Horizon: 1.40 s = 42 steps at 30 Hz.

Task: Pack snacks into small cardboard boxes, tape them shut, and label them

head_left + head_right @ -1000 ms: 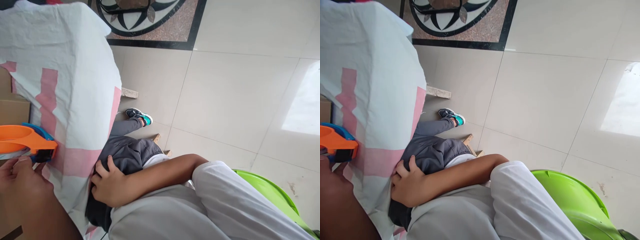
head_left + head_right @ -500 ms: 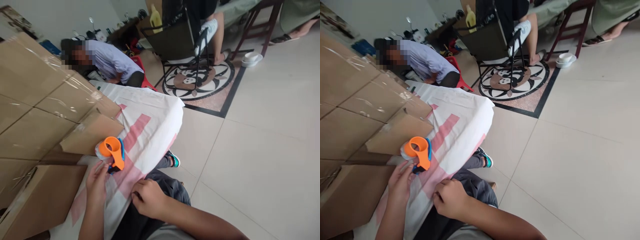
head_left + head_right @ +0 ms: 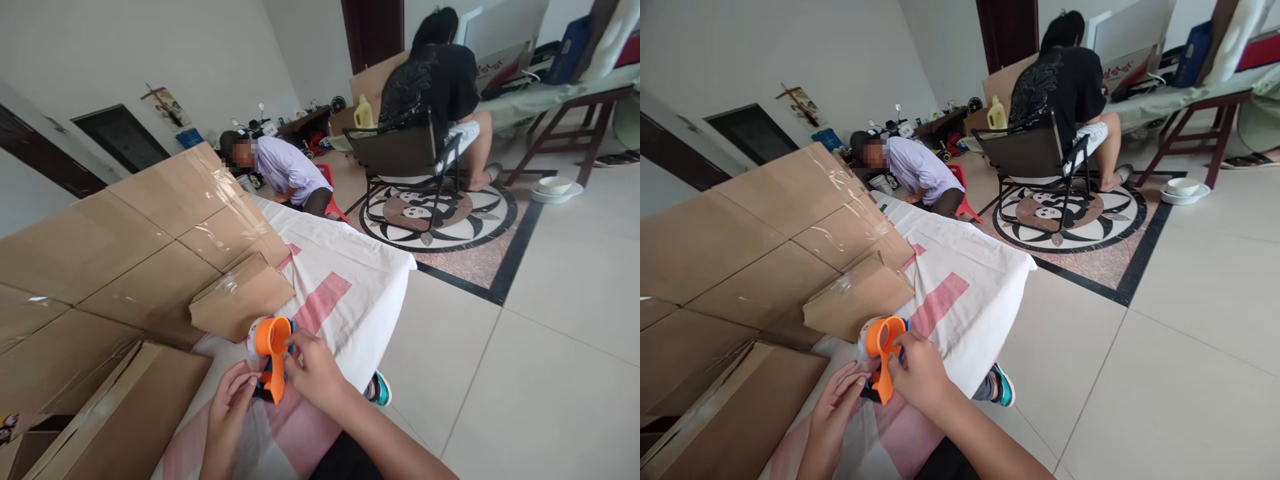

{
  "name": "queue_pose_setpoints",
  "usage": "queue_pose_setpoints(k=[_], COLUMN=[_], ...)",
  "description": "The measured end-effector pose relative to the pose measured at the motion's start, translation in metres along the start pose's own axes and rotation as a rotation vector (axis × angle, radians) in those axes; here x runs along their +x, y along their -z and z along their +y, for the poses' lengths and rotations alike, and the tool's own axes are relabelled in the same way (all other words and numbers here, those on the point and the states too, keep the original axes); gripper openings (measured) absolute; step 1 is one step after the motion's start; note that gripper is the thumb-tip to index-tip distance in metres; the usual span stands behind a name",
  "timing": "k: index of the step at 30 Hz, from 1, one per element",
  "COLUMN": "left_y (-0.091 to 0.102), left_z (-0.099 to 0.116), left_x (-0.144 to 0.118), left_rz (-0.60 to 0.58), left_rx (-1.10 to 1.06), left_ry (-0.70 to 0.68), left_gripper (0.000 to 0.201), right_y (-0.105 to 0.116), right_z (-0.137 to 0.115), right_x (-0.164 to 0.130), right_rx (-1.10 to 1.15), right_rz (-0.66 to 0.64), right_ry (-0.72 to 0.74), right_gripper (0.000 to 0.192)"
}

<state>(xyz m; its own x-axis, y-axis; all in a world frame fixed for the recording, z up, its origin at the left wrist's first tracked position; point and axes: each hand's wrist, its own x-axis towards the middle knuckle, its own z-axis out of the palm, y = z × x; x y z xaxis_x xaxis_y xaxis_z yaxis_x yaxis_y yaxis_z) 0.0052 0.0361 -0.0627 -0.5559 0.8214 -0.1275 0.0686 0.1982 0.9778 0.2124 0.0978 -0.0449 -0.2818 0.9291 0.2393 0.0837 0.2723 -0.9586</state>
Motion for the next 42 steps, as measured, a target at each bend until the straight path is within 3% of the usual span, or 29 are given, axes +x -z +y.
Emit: queue_pose_setpoints(k=[4,9,23,33,42], left_y=[-0.002,-0.006,-0.009,-0.007,-0.007], left_z=[-0.002,-0.005,-0.005,-0.027,-0.041], left_x=[0.0,0.001,0.004,0.007,0.009], left_rz=[0.01,0.01,-0.007,-0.036,-0.078], left_rx=[-0.003,-0.006,-0.026,-0.072,-0.094], left_ry=[0.001,0.032,0.04,-0.015,-0.068], left_gripper=[0.081,0.079,0.076,0.067,0.063], right_y=[-0.025,-0.04,-0.039,-0.033,-0.034], right_z=[0.019,0.031,0.03,0.028,0.028], right_x=[0.025,0.027,0.026,0.03,0.032], right_rx=[-0.161,-0.192,-0.133,-0.012,0.002], right_rz=[-0.11,-0.123,-0.128,-0.07,-0.082], right_ry=[0.0,0.06,0.053,0.049,0.061], right_gripper=[0.004,0.009,0.014,0.003,0.01])
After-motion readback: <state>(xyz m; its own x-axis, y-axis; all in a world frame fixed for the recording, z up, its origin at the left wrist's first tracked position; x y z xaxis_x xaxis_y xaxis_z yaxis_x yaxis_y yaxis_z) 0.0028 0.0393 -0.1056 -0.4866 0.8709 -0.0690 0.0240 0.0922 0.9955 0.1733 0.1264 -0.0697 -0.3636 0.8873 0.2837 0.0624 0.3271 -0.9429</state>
